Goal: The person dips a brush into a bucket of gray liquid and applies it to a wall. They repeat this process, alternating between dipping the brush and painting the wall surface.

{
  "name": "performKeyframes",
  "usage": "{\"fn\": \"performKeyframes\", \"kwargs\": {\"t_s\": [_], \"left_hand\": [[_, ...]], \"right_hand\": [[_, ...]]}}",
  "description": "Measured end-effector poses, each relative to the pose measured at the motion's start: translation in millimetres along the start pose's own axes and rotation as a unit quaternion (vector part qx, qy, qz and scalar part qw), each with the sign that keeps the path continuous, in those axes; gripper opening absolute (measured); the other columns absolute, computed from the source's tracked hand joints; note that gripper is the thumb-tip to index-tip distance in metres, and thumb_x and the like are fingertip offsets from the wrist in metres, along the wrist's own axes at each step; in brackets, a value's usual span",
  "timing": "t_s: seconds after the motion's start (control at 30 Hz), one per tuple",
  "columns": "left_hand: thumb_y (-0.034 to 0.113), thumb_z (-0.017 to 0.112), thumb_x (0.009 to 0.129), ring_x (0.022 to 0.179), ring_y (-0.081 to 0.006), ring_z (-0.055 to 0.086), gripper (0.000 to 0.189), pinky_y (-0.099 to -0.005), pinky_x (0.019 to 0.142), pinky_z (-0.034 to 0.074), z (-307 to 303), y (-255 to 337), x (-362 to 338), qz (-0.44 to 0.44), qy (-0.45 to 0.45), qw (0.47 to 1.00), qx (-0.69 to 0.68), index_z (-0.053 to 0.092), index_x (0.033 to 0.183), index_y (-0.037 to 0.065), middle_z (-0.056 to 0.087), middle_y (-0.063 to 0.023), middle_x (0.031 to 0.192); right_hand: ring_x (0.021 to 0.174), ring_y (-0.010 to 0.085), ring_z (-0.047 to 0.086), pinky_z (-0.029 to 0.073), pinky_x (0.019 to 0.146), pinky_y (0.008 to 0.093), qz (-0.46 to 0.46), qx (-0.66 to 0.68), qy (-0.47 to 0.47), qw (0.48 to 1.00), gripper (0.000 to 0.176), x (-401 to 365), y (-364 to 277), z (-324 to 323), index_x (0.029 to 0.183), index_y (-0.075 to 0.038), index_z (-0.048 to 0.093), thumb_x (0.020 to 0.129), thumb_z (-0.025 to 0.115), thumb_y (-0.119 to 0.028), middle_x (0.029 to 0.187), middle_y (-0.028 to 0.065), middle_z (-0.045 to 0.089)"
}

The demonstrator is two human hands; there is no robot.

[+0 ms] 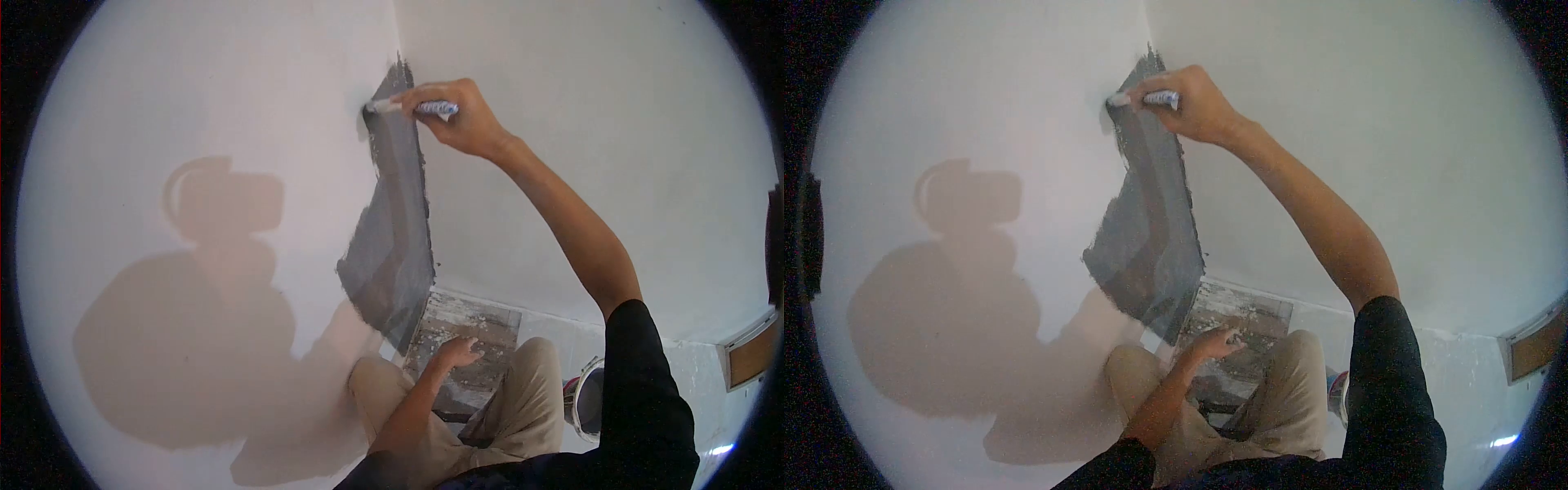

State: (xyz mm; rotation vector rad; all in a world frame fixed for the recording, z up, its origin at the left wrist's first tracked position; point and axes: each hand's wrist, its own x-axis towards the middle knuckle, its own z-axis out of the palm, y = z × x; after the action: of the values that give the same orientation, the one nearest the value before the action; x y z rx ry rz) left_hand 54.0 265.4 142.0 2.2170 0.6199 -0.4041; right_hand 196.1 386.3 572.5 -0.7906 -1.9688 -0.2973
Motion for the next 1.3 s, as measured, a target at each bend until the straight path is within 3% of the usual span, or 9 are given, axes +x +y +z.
{"fn": "performKeyframes", "kwargs": {"t_s": [0.07, 0.17, 0.27, 0.4, 0.6, 0.8, 1.03, 1.13, 1.3], "left_hand": [[0.053, 0.051, 0.085, 0.124, -0.0336, 0.043, 0.072, -0.0421, 0.103, 0.037, -4, 1, -3, -0.02, -0.022, 0.999, -0.028, 0.036, 0.138, 0.005, 0.043, -0.0192, 0.136], [0.053, 0.05, 0.086, 0.124, -0.0336, 0.043, 0.073, -0.0416, 0.103, 0.036, -9, 8, -7, -0.038, -0.034, 0.998, -0.023, 0.034, 0.139, 0.005, 0.042, -0.0192, 0.137], [0.054, 0.049, 0.086, 0.125, -0.0333, 0.041, 0.073, -0.0412, 0.104, 0.035, -15, 14, -9, -0.041, -0.048, 0.998, 0.005, 0.033, 0.139, 0.006, 0.04, -0.0191, 0.138], [0.054, 0.048, 0.086, 0.127, -0.033, 0.04, 0.073, -0.041, 0.105, 0.034, -5, 8, -3, -0.042, -0.036, 0.998, 0.025, 0.032, 0.14, 0.007, 0.037, -0.0189, 0.14], [0.054, 0.049, 0.085, 0.126, -0.0338, 0.04, 0.073, -0.0413, 0.105, 0.034, 4, -7, 6, -0.021, -0.022, 0.999, -0.01, 0.034, 0.139, 0.006, 0.039, -0.0207, 0.139], [0.054, 0.051, 0.084, 0.125, -0.0357, 0.041, 0.073, -0.0414, 0.106, 0.033, -10, 10, -7, -0.02, -0.014, 1.0, -0.009, 0.037, 0.137, 0.005, 0.041, -0.0217, 0.137], [0.056, 0.047, 0.086, 0.132, -0.0335, 0.032, 0.074, -0.0422, 0.107, 0.031, 6, -4, 11, -0.024, -0.015, 0.999, -0.028, 0.032, 0.14, 0.007, 0.034, -0.0188, 0.143], [0.056, 0.045, 0.087, 0.132, -0.0329, 0.031, 0.073, -0.0425, 0.108, 0.031, -5, 5, -3, -0.032, -0.023, 0.999, -0.002, 0.031, 0.141, 0.008, 0.033, -0.0178, 0.143], [0.055, 0.045, 0.088, 0.128, -0.0335, 0.038, 0.072, -0.0429, 0.106, 0.033, -4, 5, 2, -0.022, -0.021, 0.999, 0.02, 0.032, 0.141, 0.008, 0.038, -0.0174, 0.14]], "right_hand": [[0.081, 0.0184, 0.067, 0.053, 0.073, 0.0301, -0.008, -0.023, 0.045, 0.999, 0.01, 2, -2, -7, 0.086, -0.001, 0.066, 0.077, 0.066, 0.0, 0.088, 0.0097, 0.069], [0.076, 0.0105, 0.063, 0.052, 0.068, 0.0269, 0.185, 0.062, 0.084, 0.977, 0.006, -24, -15, -14, 0.086, -0.001, 0.065, 0.081, 0.065, -0.003, 0.081, 0.0081, 0.068], [0.077, 0.0063, 0.059, 0.051, 0.065, 0.0247, 0.258, 0.122, 0.112, 0.952, 0.004, -60, -19, -3, 0.086, 0.0, 0.063, 0.084, 0.063, -0.005, 0.078, 0.0059, 0.066], [0.079, 0.0117, 0.062, 0.053, 0.067, 0.0268, 0.373, 0.278, 0.2, 0.862, 0.007, -83, -16, 29, 0.087, 0.003, 0.06, 0.083, 0.063, -0.002, 0.081, 0.0081, 0.064], [0.078, 0.0151, 0.064, 0.056, 0.07, 0.0278, 0.358, 0.215, 0.167, 0.893, 0.007, -79, 2, 53, 0.086, 0.003, 0.059, 0.083, 0.062, -0.002, 0.081, 0.0094, 0.064], [0.074, 0.0142, 0.064, 0.054, 0.067, 0.0272, 0.234, 0.271, 0.251, 0.899, 0.01, -25, 6, 35, 0.087, 0.004, 0.06, 0.081, 0.064, -0.004, 0.082, 0.0108, 0.065], [0.068, 0.0124, 0.061, 0.05, 0.063, 0.026, 0.325, 0.203, 0.186, 0.905, 0.004, -68, -8, 58, 0.082, 0.003, 0.06, 0.081, 0.061, -0.001, 0.075, 0.0092, 0.064], [0.067, 0.0125, 0.061, 0.05, 0.064, 0.027, 0.314, 0.205, 0.187, 0.908, 0.006, -46, -5, 53, 0.08, 0.002, 0.062, 0.08, 0.061, -0.004, 0.072, 0.0081, 0.064], [0.081, 0.0143, 0.062, 0.056, 0.075, 0.0276, 0.254, 0.144, 0.174, 0.94, 0.009, 9, 0, 20, 0.089, 0.001, 0.058, 0.085, 0.062, -0.007, 0.085, 0.0076, 0.062]]}}
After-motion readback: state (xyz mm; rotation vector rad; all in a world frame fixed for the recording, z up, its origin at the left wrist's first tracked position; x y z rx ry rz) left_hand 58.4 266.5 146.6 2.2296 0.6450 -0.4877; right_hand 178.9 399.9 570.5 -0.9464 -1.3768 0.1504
